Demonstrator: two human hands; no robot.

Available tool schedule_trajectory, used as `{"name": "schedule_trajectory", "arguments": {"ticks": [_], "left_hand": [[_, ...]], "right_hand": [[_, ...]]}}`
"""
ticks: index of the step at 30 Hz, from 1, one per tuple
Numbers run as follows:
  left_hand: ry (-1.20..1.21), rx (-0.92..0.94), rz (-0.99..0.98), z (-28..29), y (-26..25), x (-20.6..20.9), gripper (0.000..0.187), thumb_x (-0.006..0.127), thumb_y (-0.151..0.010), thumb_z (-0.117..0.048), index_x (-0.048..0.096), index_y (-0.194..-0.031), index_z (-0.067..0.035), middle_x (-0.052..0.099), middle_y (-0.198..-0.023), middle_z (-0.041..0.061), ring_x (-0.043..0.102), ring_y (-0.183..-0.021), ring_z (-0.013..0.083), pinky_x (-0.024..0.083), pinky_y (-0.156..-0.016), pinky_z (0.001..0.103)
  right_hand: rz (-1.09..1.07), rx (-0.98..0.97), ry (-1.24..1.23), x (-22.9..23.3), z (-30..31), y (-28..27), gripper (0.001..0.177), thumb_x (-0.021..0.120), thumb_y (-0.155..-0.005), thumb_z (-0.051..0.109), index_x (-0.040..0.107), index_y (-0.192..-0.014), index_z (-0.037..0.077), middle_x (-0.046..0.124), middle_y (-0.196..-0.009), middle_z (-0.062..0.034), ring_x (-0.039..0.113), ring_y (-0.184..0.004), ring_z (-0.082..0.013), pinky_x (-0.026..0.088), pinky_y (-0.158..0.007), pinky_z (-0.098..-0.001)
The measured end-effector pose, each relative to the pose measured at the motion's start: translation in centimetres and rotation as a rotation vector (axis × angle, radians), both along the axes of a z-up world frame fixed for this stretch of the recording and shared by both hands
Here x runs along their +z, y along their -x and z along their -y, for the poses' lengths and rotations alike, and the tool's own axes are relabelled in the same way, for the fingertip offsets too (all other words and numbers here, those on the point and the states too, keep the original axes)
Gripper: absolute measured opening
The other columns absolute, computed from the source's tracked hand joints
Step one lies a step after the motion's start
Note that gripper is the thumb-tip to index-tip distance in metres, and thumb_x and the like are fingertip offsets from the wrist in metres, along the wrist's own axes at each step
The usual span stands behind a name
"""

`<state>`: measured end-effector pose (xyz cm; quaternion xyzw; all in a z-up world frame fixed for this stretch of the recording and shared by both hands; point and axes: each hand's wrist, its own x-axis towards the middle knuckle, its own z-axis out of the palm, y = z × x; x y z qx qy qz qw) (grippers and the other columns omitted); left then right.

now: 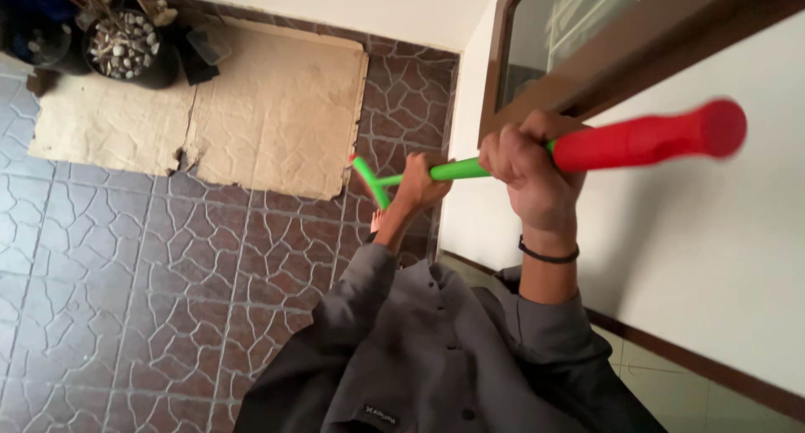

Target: The person sweeps the tiled floor using a broom and a dustpan, moving debris from the floor and doorway areas.

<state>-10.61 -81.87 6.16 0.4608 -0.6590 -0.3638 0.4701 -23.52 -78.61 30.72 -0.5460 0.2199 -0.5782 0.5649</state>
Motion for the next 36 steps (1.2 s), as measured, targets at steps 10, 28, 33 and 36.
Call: {"name": "schedule_trajectory", "arguments": {"ticks": [10, 28, 33, 36], "left_hand": [[0.024, -0.132, -0.179, 14.7, 0.4, -9.2, 0.012, 0.072, -0.08, -0.01, 0.07, -0.086, 0.001, 0.074, -0.078, 0.014, 0.072, -0.069, 0.0232, 0.057, -0.063, 0.036], [0.296, -0.02, 0.275, 19.6, -8.5, -15.6, 0.027, 0.075, -0.074, -0.011, 0.059, -0.057, 0.0, 0.059, -0.057, 0.023, 0.057, -0.053, 0.0471, 0.043, -0.052, 0.054], [-0.023, -0.072, 0.256, 21.0, -9.6, -13.4, 0.022, 0.07, -0.077, -0.01, 0.06, -0.062, 0.001, 0.058, -0.062, 0.026, 0.06, -0.056, 0.0453, 0.047, -0.053, 0.05], [-0.047, -0.059, 0.191, 22.9, -7.1, -8.9, 0.021, 0.071, -0.076, -0.011, 0.061, -0.063, 0.002, 0.058, -0.062, 0.027, 0.061, -0.056, 0.0448, 0.048, -0.054, 0.048]], "right_hand": [[-0.54, -0.184, 0.186, -4.4, 9.5, -4.5, 0.039, 0.069, -0.102, 0.017, 0.054, -0.07, 0.002, 0.048, -0.065, 0.0007, 0.045, -0.06, -0.0084, 0.037, -0.055, -0.0269], [0.059, -0.16, -0.208, -9.0, 20.2, -5.3, 0.043, 0.055, -0.107, 0.007, 0.032, -0.071, 0.013, 0.031, -0.056, 0.0017, 0.029, -0.051, -0.0105, 0.035, -0.06, -0.0318], [0.044, -0.03, -0.2, -8.0, 22.5, -5.5, 0.042, 0.055, -0.106, 0.006, 0.033, -0.071, 0.012, 0.032, -0.056, 0.0008, 0.029, -0.051, -0.0127, 0.032, -0.058, -0.0327], [0.077, -0.019, -0.117, -5.1, 24.4, -3.8, 0.028, 0.054, -0.101, 0.004, 0.041, -0.076, 0.003, 0.029, -0.053, 0.0019, 0.026, -0.046, -0.0109, 0.027, -0.052, -0.0317]]}}
